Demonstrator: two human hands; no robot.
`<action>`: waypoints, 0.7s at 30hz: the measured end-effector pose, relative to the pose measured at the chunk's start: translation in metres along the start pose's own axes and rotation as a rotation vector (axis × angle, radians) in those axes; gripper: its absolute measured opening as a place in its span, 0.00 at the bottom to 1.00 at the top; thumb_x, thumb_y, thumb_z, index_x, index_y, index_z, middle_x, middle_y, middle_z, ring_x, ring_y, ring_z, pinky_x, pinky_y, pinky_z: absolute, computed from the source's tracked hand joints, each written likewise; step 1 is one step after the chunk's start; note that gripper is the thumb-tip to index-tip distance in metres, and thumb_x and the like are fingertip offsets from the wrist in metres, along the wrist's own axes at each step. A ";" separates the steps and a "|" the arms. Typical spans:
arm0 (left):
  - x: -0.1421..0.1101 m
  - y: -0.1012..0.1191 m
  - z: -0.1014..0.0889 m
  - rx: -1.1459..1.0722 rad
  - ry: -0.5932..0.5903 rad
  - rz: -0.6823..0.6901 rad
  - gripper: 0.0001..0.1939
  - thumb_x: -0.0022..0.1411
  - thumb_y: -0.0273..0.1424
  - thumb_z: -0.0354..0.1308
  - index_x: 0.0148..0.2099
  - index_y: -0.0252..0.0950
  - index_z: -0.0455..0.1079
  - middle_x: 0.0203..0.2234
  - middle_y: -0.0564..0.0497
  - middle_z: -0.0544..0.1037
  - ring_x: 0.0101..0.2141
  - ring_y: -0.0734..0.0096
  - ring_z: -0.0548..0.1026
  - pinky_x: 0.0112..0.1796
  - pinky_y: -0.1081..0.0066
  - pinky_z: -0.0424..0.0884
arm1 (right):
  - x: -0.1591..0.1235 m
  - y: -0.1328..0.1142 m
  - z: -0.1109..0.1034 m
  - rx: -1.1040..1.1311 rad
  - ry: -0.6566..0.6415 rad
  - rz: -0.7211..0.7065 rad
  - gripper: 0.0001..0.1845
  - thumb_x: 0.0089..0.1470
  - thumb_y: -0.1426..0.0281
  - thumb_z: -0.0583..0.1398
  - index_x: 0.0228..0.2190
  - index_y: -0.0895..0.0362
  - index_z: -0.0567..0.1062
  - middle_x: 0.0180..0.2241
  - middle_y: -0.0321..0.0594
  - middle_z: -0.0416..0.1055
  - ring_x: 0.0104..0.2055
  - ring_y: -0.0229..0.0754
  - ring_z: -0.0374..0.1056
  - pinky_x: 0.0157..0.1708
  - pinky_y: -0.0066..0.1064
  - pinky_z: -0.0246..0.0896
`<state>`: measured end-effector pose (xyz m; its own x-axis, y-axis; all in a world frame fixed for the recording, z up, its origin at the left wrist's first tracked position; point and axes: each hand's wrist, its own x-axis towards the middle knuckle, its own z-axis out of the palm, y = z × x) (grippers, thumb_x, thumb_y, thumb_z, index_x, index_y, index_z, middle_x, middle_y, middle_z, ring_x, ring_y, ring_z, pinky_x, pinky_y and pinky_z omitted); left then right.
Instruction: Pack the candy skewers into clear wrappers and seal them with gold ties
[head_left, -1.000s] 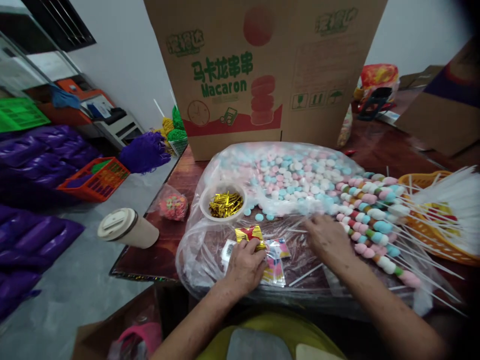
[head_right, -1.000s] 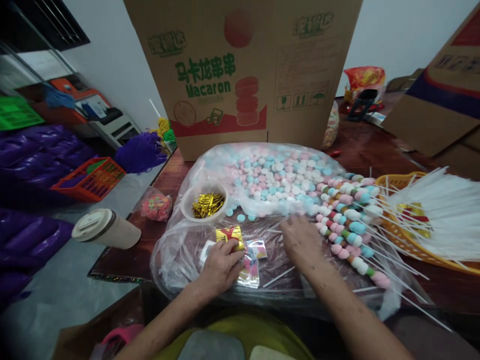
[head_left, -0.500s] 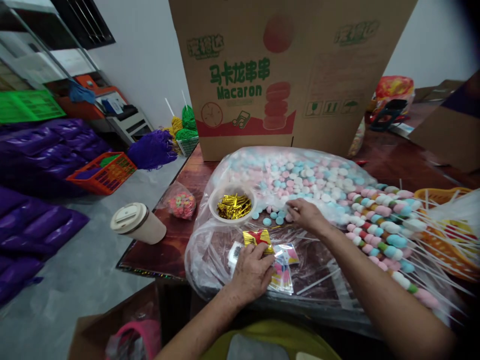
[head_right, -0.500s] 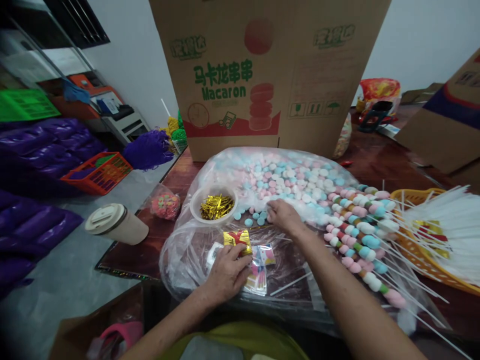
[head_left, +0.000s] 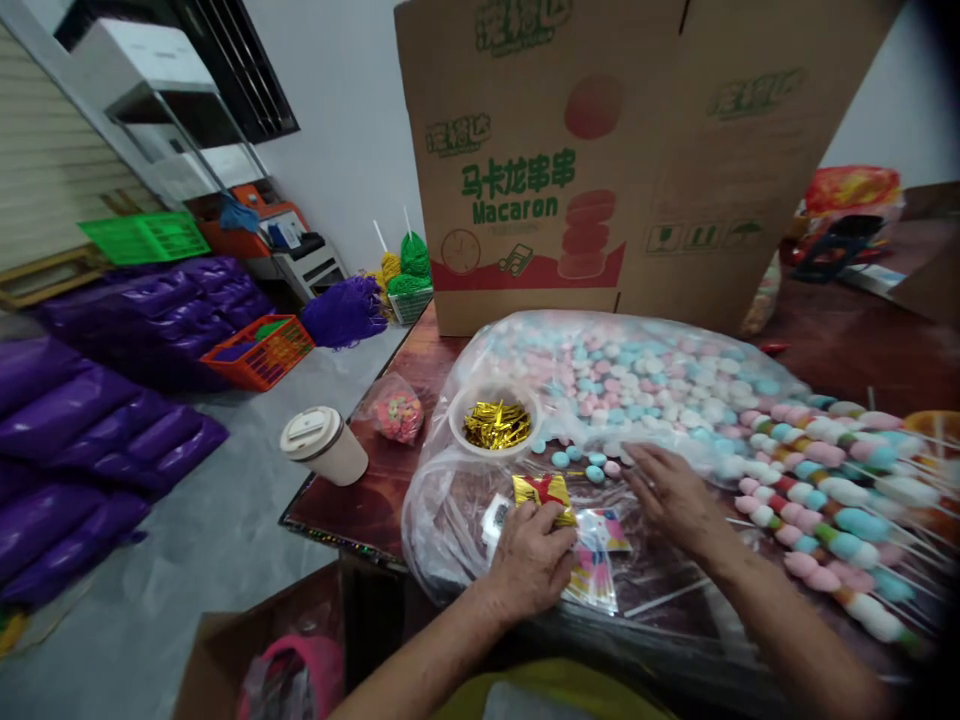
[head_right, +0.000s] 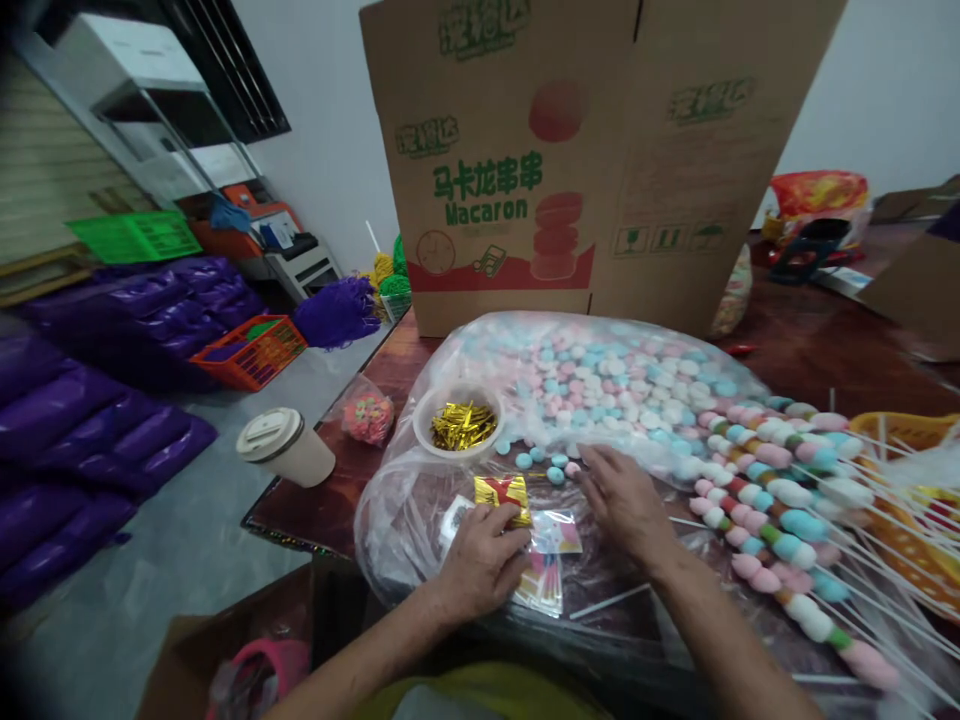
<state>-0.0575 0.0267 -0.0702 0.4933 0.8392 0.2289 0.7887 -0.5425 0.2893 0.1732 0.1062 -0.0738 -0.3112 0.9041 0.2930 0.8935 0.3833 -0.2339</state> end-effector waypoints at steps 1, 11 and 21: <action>-0.001 0.000 0.000 -0.012 -0.002 0.004 0.09 0.58 0.34 0.51 0.40 0.39 0.69 0.41 0.48 0.69 0.38 0.64 0.65 0.37 0.65 0.61 | -0.013 0.011 -0.007 0.024 0.067 0.086 0.19 0.56 0.65 0.48 0.44 0.60 0.70 0.43 0.48 0.68 0.45 0.44 0.63 0.44 0.34 0.58; 0.006 -0.005 0.009 -0.056 0.102 0.093 0.12 0.60 0.31 0.49 0.42 0.37 0.71 0.45 0.43 0.70 0.40 0.60 0.68 0.40 0.60 0.66 | -0.172 0.091 -0.115 -0.257 0.292 0.837 0.20 0.54 0.60 0.45 0.15 0.51 0.61 0.14 0.42 0.64 0.17 0.46 0.62 0.16 0.33 0.53; 0.002 -0.017 -0.010 0.081 0.248 0.121 0.10 0.59 0.32 0.50 0.40 0.39 0.71 0.38 0.47 0.75 0.37 0.63 0.72 0.37 0.62 0.69 | -0.137 0.131 -0.167 -0.474 0.392 0.671 0.17 0.53 0.66 0.50 0.35 0.64 0.72 0.35 0.55 0.70 0.41 0.50 0.63 0.45 0.37 0.52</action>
<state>-0.0740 0.0376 -0.0653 0.4889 0.7282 0.4803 0.7611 -0.6251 0.1730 0.3864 0.0010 0.0101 0.3770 0.7469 0.5477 0.9138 -0.3964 -0.0884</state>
